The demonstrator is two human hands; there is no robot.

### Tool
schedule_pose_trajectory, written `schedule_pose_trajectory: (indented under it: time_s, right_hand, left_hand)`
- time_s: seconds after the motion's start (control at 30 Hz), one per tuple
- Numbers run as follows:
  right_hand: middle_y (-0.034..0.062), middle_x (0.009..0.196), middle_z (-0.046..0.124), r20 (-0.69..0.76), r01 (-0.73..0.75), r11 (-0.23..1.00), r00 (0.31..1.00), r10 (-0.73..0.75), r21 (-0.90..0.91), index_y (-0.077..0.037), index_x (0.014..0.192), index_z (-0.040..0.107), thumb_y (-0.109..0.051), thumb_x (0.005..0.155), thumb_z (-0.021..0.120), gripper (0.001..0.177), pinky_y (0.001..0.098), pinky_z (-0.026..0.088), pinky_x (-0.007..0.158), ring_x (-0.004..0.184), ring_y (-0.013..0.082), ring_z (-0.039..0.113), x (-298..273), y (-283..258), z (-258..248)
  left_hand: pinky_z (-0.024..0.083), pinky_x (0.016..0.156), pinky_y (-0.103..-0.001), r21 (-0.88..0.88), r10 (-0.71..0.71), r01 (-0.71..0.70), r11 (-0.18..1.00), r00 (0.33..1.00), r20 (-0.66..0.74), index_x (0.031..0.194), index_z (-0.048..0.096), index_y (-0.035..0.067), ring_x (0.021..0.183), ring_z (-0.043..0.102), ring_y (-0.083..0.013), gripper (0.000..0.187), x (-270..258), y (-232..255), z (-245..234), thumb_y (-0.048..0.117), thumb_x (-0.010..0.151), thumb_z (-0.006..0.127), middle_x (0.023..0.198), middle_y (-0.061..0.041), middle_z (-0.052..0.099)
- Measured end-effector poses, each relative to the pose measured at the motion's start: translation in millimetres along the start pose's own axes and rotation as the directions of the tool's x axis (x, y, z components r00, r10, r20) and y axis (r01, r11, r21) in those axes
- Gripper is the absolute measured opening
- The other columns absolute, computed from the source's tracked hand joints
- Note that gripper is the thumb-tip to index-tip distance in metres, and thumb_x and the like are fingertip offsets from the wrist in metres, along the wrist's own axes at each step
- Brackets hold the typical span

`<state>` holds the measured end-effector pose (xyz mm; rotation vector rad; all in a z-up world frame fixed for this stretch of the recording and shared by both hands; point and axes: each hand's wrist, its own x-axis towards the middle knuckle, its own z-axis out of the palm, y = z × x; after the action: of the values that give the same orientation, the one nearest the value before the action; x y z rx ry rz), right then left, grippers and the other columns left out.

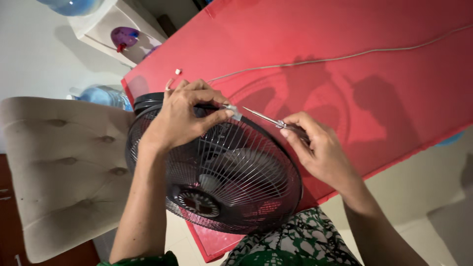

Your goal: The person unplugs a wall-mounted electric fan, removes it from the wall, and places it on a red table. They then use a screwdriver to loosen a screw on the fan's front grille and remove the grille, exposing the fan blades. The person continues to unscrew the central hub nut to detach the fan blades.

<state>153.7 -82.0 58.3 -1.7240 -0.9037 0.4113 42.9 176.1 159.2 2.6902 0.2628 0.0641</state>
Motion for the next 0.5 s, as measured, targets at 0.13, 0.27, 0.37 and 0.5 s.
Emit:
schedule_pose_trajectory:
  time_s: [0.13,0.27,0.37,0.5]
  right_hand:
    - [0.0106,0.091,0.072,0.063,-0.014,1.0,0.998,0.014,0.004,-0.003,0.112,0.064,-0.015,0.1,0.064,0.017,0.0338,0.056,0.068,0.08,0.0194,0.074,5,-5,1]
    - [0.0106,0.095,0.073,0.069,0.057,0.998,0.996,-0.055,-0.031,-0.002,0.115,0.066,-0.013,0.099,0.065,0.019,0.0311,0.056,0.063,0.08,0.0184,0.073,11,-11,-9]
    - [0.0101,0.095,0.073,0.081,0.079,0.996,0.994,-0.075,-0.046,-0.002,0.115,0.068,-0.012,0.097,0.067,0.02,0.0289,0.054,0.058,0.078,0.0169,0.073,16,-20,-12]
    - [0.0101,0.096,0.073,0.132,0.155,0.988,0.979,-0.155,0.005,-0.001,0.117,0.068,-0.009,0.097,0.068,0.022,0.0271,0.055,0.058,0.078,0.0158,0.073,17,-21,-12]
  left_hand:
    - [0.014,0.12,-0.056,-0.027,-0.08,0.082,0.996,0.995,0.059,0.096,0.082,0.02,0.1,0.068,-0.0179,0.023,0,2,-1,0.039,0.083,0.08,0.094,0.002,0.073]
    - [0.015,0.122,-0.057,-0.11,-0.024,0.025,0.994,1.0,0.014,0.095,0.083,0.017,0.098,0.071,-0.0159,0.019,-4,-3,-8,0.031,0.082,0.084,0.097,0.002,0.076]
    - [0.04,0.107,-0.044,-0.238,-0.087,0.085,0.968,0.996,0.001,0.098,0.082,0.018,0.096,0.069,-0.0138,0.02,-18,-13,-18,0.028,0.081,0.085,0.098,0.001,0.074]
    - [0.047,0.112,-0.034,-0.341,-0.024,0.019,0.94,1.0,-0.009,0.107,0.082,0.015,0.094,0.068,-0.0151,0.024,-29,-26,-27,0.024,0.084,0.085,0.097,-0.003,0.074]
